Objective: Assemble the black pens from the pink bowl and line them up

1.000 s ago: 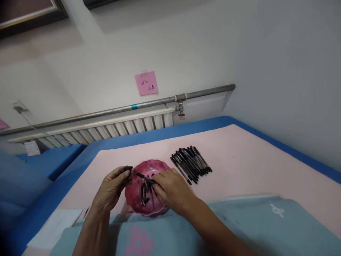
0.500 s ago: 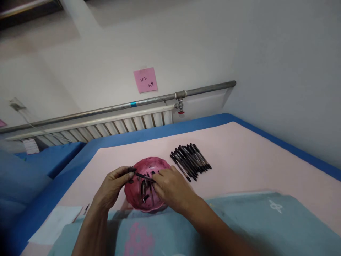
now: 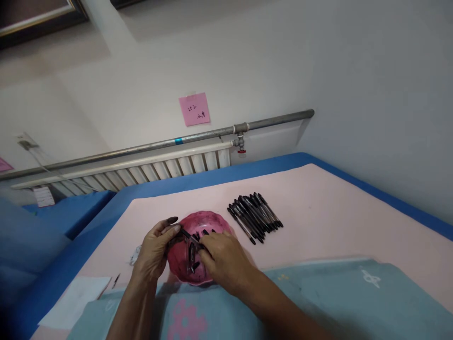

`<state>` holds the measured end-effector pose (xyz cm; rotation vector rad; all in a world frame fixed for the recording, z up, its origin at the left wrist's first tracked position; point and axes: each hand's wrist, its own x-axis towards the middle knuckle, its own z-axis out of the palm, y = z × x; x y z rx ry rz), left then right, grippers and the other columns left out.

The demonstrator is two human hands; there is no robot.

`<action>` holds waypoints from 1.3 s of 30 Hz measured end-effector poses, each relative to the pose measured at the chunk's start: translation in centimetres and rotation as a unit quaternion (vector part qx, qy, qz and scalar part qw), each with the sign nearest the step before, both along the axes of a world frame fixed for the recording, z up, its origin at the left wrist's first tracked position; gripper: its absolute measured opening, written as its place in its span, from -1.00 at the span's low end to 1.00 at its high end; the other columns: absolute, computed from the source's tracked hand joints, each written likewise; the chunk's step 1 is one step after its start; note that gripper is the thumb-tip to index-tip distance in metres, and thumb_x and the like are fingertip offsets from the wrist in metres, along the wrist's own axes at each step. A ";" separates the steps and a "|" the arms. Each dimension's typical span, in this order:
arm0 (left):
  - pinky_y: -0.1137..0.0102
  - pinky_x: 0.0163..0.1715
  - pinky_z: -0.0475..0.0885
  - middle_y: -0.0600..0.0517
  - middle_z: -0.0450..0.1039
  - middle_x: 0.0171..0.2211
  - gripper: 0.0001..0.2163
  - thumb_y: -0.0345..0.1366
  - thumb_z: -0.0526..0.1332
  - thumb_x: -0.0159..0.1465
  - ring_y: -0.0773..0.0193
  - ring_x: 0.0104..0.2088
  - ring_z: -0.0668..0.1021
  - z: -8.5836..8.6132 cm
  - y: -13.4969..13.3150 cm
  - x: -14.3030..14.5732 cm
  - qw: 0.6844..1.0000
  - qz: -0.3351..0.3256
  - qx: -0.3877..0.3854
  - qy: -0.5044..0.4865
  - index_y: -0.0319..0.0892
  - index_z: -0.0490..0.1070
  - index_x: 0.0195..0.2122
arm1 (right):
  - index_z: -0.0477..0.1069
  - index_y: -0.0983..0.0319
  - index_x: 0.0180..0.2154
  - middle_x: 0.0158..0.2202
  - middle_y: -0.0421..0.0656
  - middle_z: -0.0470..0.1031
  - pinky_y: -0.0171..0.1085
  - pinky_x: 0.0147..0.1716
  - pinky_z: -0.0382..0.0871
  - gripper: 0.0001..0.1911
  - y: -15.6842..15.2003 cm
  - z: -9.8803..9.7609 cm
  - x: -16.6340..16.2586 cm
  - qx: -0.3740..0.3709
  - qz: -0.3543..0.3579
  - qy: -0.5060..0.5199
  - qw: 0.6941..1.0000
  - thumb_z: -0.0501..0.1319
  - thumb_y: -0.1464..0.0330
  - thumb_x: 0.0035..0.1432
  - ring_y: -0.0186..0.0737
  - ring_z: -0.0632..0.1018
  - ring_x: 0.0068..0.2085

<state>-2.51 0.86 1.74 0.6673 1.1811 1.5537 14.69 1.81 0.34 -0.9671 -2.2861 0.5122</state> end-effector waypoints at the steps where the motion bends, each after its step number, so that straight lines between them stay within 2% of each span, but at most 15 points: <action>1: 0.50 -0.46 0.40 0.04 0.51 -0.50 -0.62 -0.38 0.38 -0.16 0.39 -0.53 0.51 0.1 0.0 0.0 1.000 -0.001 -0.006 -0.005 -0.26 0.38 -0.27 | 0.38 0.21 -0.37 -0.43 -0.20 0.46 -0.28 -0.36 0.23 -0.87 0.0 0.0 0.0 -0.026 0.003 0.018 0.999 0.06 0.46 0.09 -0.26 0.43 -0.36; 4: 0.49 -0.41 0.42 -0.01 0.54 -0.44 -0.60 -0.41 0.37 -0.15 0.34 -0.46 0.55 0.5 -0.2 0.1 0.999 -0.018 -0.023 -0.025 -0.25 0.38 -0.23 | 0.39 0.19 -0.38 -0.45 -0.24 0.44 -0.33 -0.42 0.24 -0.86 -0.2 0.1 -0.2 -0.111 0.017 0.070 0.991 0.06 0.46 0.09 -0.32 0.42 -0.41; 6: 0.46 -0.36 0.43 -0.04 0.55 -0.38 -0.58 -0.40 0.36 -0.13 0.31 -0.39 0.56 0.7 -0.2 0.2 0.998 -0.024 -0.026 -0.044 -0.23 0.37 -0.19 | 0.39 0.19 -0.38 -0.46 -0.24 0.44 -0.34 -0.42 0.25 -0.85 -0.3 0.2 -0.4 -0.134 0.021 0.086 0.987 0.06 0.45 0.09 -0.32 0.42 -0.41; 9: 0.46 -0.40 0.44 -0.01 0.54 -0.39 -0.67 -0.32 0.36 -0.10 0.32 -0.40 0.56 0.6 -0.1 0.4 0.997 -0.025 -0.034 -0.057 -0.23 0.39 -0.29 | 0.39 0.20 -0.38 -0.45 -0.23 0.44 -0.31 -0.40 0.26 -0.85 -0.3 0.3 -0.5 -0.122 0.023 0.084 0.989 0.06 0.45 0.09 -0.31 0.42 -0.40; 13: 0.56 -0.57 0.37 0.11 0.46 -0.62 -0.78 -0.30 0.37 -0.11 0.45 -0.61 0.47 0.2 -0.1 0.6 0.998 -0.028 -0.028 -0.052 -0.25 0.36 -0.52 | 0.39 0.20 -0.38 -0.45 -0.22 0.44 -0.30 -0.38 0.26 -0.86 -0.3 0.3 -0.5 -0.101 0.020 0.077 0.992 0.06 0.46 0.08 -0.30 0.42 -0.39; 16: 0.53 -0.49 0.40 0.06 0.51 -0.52 -0.76 -0.35 0.38 -0.14 0.41 -0.53 0.52 0.3 -0.2 0.6 0.996 -0.049 -0.027 -0.062 -0.26 0.42 -0.43 | 0.38 0.19 -0.37 -0.44 -0.22 0.45 -0.30 -0.38 0.26 -0.85 -0.3 0.2 -0.5 -0.091 0.013 0.075 0.993 0.06 0.46 0.08 -0.29 0.42 -0.39; 19: 0.47 -0.41 0.43 -0.02 0.54 -0.37 -0.70 -0.29 0.36 -0.10 0.31 -0.38 0.55 0.6 -0.3 0.7 0.994 -0.069 -0.044 -0.070 -0.24 0.44 -0.32 | 0.38 0.19 -0.35 -0.43 -0.20 0.45 -0.30 -0.39 0.27 -0.85 -0.3 0.2 -0.5 -0.083 0.012 0.070 0.994 0.05 0.45 0.09 -0.28 0.43 -0.38; 21: 0.47 -0.42 0.43 0.01 0.53 -0.43 -0.75 -0.25 0.35 -0.09 0.33 -0.42 0.55 0.6 -0.3 0.8 0.995 -0.056 -0.047 -0.065 -0.23 0.43 -0.39 | 0.39 0.19 -0.34 -0.42 -0.20 0.46 -0.30 -0.37 0.27 -0.84 -0.3 0.2 -0.4 -0.080 0.019 0.065 0.995 0.05 0.45 0.09 -0.28 0.43 -0.37; 24: 0.50 -0.45 0.41 0.05 0.51 -0.54 -0.80 -0.33 0.37 -0.12 0.39 -0.52 0.52 0.5 -0.3 0.8 0.997 -0.043 -0.032 -0.051 -0.25 0.40 -0.50 | 0.39 0.20 -0.34 -0.42 -0.21 0.46 -0.31 -0.37 0.27 -0.84 -0.1 0.4 -0.2 -0.085 0.023 0.068 0.994 0.06 0.46 0.08 -0.29 0.43 -0.37; 28: 0.45 -0.39 0.43 -0.01 0.54 -0.39 -0.76 -0.29 0.34 -0.07 0.32 -0.40 0.55 0.4 -0.3 0.8 0.995 -0.072 -0.024 -0.060 -0.26 0.44 -0.37 | 0.39 0.20 -0.35 -0.42 -0.21 0.45 -0.31 -0.38 0.27 -0.85 0.0 0.6 0.0 -0.097 0.020 0.078 0.992 0.05 0.45 0.09 -0.29 0.44 -0.37; 31: 0.50 -0.48 0.41 0.02 0.52 -0.49 -0.80 -0.25 0.32 -0.03 0.37 -0.49 0.53 0.3 -0.2 0.9 0.996 -0.068 -0.027 -0.057 -0.25 0.42 -0.43 | 0.39 0.20 -0.35 -0.41 -0.21 0.46 -0.30 -0.35 0.27 -0.85 0.0 0.6 0.0 -0.083 0.029 0.070 0.994 0.06 0.45 0.08 -0.28 0.44 -0.35; 33: 0.52 -0.51 0.39 0.05 0.50 -0.56 -0.83 -0.29 0.33 -0.05 0.41 -0.55 0.50 0.2 -0.2 0.9 0.996 -0.064 -0.027 -0.055 -0.26 0.40 -0.50 | 0.39 0.20 -0.36 -0.41 -0.21 0.46 -0.30 -0.35 0.27 -0.85 0.0 0.6 0.0 -0.089 0.030 0.069 0.993 0.07 0.46 0.07 -0.28 0.44 -0.36; 36: 0.50 -0.45 0.41 0.00 0.54 -0.47 -0.80 -0.34 0.35 -0.09 0.37 -0.49 0.53 0.2 -0.2 0.8 0.995 -0.077 -0.030 -0.064 -0.27 0.43 -0.42 | 0.38 0.21 -0.37 -0.43 -0.21 0.45 -0.32 -0.38 0.27 -0.85 0.0 0.5 0.0 -0.117 0.031 0.081 0.989 0.05 0.46 0.08 -0.30 0.43 -0.39; 39: 0.48 -0.44 0.42 -0.01 0.54 -0.43 -0.76 -0.27 0.33 -0.05 0.33 -0.43 0.54 0.3 -0.2 0.9 0.994 -0.077 -0.036 -0.071 -0.25 0.44 -0.35 | 0.39 0.21 -0.35 -0.42 -0.20 0.45 -0.31 -0.36 0.27 -0.84 0.0 0.4 0.0 -0.111 0.032 0.085 0.990 0.04 0.45 0.10 -0.29 0.43 -0.38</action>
